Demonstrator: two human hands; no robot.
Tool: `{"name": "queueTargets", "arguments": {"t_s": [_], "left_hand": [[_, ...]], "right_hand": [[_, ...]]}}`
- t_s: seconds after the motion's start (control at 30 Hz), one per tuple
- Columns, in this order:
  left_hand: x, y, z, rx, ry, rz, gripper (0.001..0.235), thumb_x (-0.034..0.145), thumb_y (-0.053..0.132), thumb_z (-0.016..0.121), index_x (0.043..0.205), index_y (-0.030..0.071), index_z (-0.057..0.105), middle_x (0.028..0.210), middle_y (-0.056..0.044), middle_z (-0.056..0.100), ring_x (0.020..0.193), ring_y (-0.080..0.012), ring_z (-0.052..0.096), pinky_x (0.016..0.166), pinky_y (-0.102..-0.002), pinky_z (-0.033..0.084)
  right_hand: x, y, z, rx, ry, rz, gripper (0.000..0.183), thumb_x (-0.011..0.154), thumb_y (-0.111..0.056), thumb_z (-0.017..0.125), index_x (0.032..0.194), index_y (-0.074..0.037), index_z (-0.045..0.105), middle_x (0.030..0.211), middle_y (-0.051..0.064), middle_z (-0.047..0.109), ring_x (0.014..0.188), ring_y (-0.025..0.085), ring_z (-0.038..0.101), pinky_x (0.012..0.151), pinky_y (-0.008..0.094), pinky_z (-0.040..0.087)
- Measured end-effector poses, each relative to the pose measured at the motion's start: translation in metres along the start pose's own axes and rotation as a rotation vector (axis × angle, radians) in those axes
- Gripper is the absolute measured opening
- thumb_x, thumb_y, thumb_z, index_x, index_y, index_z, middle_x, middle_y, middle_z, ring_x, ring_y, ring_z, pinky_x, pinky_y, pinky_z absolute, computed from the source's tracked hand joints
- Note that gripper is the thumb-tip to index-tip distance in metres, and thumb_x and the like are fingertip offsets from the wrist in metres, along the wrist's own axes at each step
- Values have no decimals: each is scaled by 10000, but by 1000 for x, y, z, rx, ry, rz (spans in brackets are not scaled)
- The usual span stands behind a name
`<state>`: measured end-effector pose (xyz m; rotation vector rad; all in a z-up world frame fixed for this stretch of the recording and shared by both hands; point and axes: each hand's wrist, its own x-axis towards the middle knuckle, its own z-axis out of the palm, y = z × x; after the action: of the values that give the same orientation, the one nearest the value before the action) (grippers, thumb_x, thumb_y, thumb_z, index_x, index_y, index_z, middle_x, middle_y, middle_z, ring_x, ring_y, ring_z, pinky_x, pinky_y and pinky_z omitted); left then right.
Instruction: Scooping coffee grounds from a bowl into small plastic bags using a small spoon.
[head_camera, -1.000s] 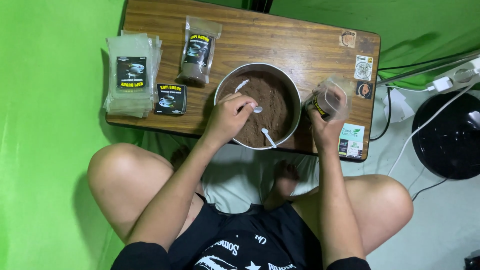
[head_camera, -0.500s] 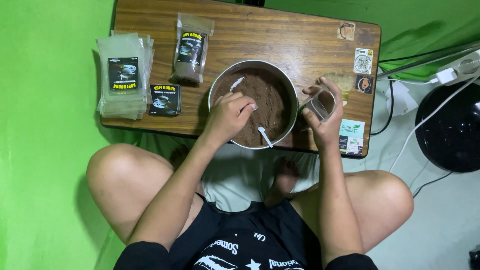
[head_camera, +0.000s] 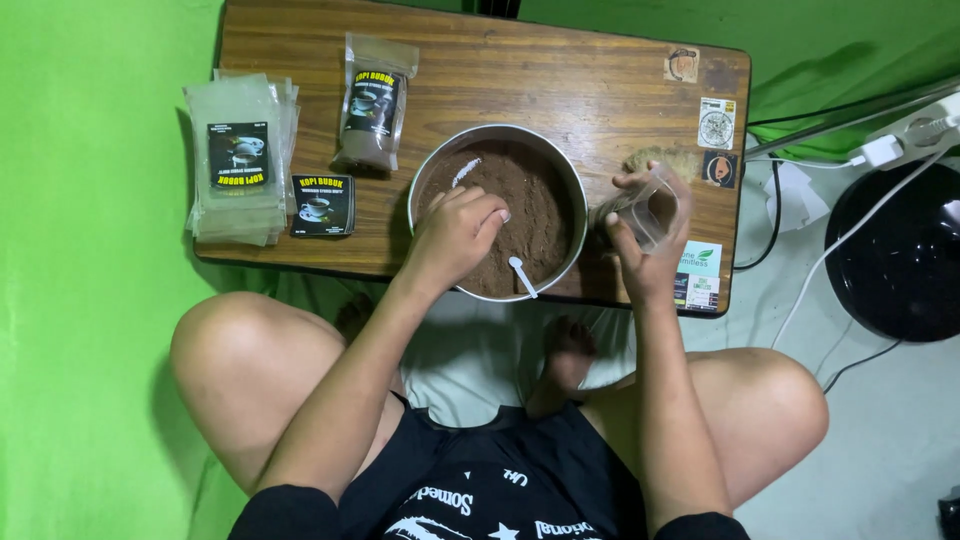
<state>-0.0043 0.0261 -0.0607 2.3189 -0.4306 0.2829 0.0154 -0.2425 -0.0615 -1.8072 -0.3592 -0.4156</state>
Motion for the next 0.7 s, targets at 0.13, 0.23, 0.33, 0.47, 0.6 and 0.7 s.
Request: {"name": "queueTargets", "arguments": {"t_s": [0.13, 0.23, 0.33, 0.47, 0.6, 0.7], "left_hand": [[-5, -6, -1, 32, 3, -4, 171, 995, 263, 605, 1000, 172, 750, 770, -74, 633, 789, -299, 658, 728, -415, 508], [-12, -6, -2, 61, -23, 3, 170, 994, 257, 609, 1004, 169, 754, 768, -67, 635, 782, -296, 656, 718, -414, 507], [-14, -1, -9, 67, -34, 1, 172, 994, 244, 612, 996, 157, 760, 760, -60, 637, 770, -283, 656, 719, -404, 502], [-16, -3, -10, 30, -25, -11, 156, 985, 253, 619, 999, 170, 751, 764, -68, 631, 789, -301, 656, 729, -420, 511], [-21, -4, -9, 22, -27, -13, 155, 984, 246, 622, 978, 166, 755, 748, -65, 635, 771, -296, 657, 726, -413, 512], [-22, 0, -13, 22, -28, -18, 151, 985, 251, 622, 979, 178, 754, 746, -54, 628, 774, -289, 656, 730, -410, 515]], "right_hand": [[-1, -8, -2, -7, -45, 18, 915, 904, -279, 811, 1609, -86, 260, 1387, 251, 598, 1320, 398, 568, 1102, 663, 459], [-10, 9, -2, 75, -53, 102, 928, 900, -201, 815, 1625, -102, 243, 1387, 244, 601, 1327, 403, 564, 1130, 669, 454], [-5, -6, -7, 38, -35, 99, 751, 893, -166, 791, 1524, -53, 399, 1282, 211, 638, 1260, 378, 613, 1096, 604, 510], [6, -42, -5, -75, -15, 0, 722, 954, -263, 773, 1517, -66, 366, 1297, 232, 609, 1250, 395, 599, 1062, 638, 521], [-10, 1, 3, 12, -46, 80, 837, 949, -369, 791, 1568, -106, 294, 1434, 270, 545, 1333, 491, 542, 1085, 727, 456], [-19, 26, 9, -5, 23, 58, 635, 934, -236, 823, 1429, -65, 464, 1258, 177, 661, 1203, 357, 655, 1032, 584, 536]]}}
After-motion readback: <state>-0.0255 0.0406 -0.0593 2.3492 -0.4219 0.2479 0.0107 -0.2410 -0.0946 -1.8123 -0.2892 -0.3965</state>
